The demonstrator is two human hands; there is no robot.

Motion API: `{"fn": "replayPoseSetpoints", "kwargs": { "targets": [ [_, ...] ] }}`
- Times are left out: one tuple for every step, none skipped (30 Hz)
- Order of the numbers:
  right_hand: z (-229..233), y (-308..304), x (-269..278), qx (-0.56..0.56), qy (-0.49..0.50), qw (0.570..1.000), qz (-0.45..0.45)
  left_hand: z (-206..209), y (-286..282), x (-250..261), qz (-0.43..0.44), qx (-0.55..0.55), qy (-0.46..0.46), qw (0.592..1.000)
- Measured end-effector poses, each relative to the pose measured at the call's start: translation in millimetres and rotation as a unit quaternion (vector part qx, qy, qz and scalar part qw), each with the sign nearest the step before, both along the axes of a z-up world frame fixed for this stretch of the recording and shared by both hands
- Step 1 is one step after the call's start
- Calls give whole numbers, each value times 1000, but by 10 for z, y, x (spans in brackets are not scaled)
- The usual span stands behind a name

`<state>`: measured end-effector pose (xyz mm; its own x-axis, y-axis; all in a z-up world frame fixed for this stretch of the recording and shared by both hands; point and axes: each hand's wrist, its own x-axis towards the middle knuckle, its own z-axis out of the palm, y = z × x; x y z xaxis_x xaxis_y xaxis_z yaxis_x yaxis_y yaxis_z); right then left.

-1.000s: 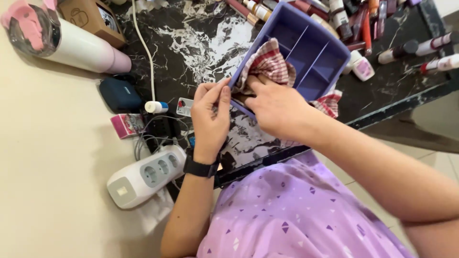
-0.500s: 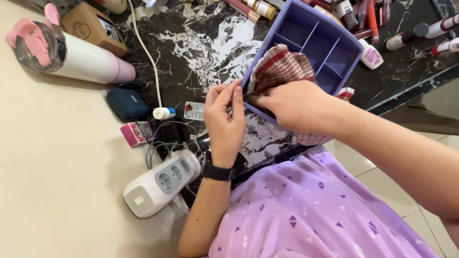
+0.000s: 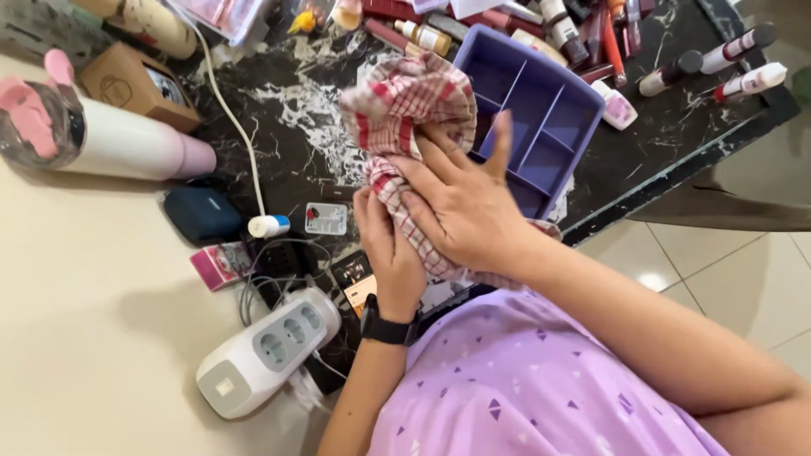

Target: The person sprays a purple plastic organizer with a cleaning solution and wipes its compartments and sides with a cloth. The organizer is rotated and cleaned thoroughly on a cluttered countertop.

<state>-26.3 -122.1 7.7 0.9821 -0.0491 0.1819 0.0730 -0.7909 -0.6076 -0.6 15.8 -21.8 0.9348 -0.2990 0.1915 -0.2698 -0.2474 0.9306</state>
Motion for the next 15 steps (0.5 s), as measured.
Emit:
{"fn": "replayPoseSetpoints", "kwargs": {
  "targets": [
    [-15,-48,-24,-73,-24,997,-29,-4,12,-18,-4,31,-13,999],
    [-30,-89,-50,-146,-48,986,-57,-7,31,-40,-8,61,-26,998],
    [-38,-187,47,-148,-48,986,-54,33,-3,-64,-6,60,-26,998],
    [-38,-281,147,-168,-6,981,-100,81,-34,-85,5,52,-11,999],
    [-28,-390,280,-188,31,971,-147,133,-81,-70,15,43,-1,999],
    [-112,-524,408,-191,26,970,-146,117,-106,-65,18,40,-5,999],
    [-204,-638,522,-172,-7,968,-182,102,-110,-75,21,45,1,999],
    [-298,-753,640,-153,-41,963,-217,84,-117,-83,23,50,8,998],
    [-64,-625,573,-155,-42,963,-216,45,-129,-108,24,48,7,999],
    [168,-501,508,-73,36,981,-178,5,-148,-130,39,57,-35,997],
    [406,-399,457,8,112,984,-138,-35,-191,-125,51,63,-79,994],
    [313,-302,376,5,108,984,-140,-43,-202,-77,50,59,-82,994],
    [206,-210,256,-1,30,997,-76,-62,-215,-75,68,69,-61,993],
    [94,-120,135,-7,-46,999,-9,-86,-231,-74,86,78,-40,992],
    [87,-193,64,-10,-45,999,-11,-51,-216,-74,85,75,-39,993]
  ]
}}
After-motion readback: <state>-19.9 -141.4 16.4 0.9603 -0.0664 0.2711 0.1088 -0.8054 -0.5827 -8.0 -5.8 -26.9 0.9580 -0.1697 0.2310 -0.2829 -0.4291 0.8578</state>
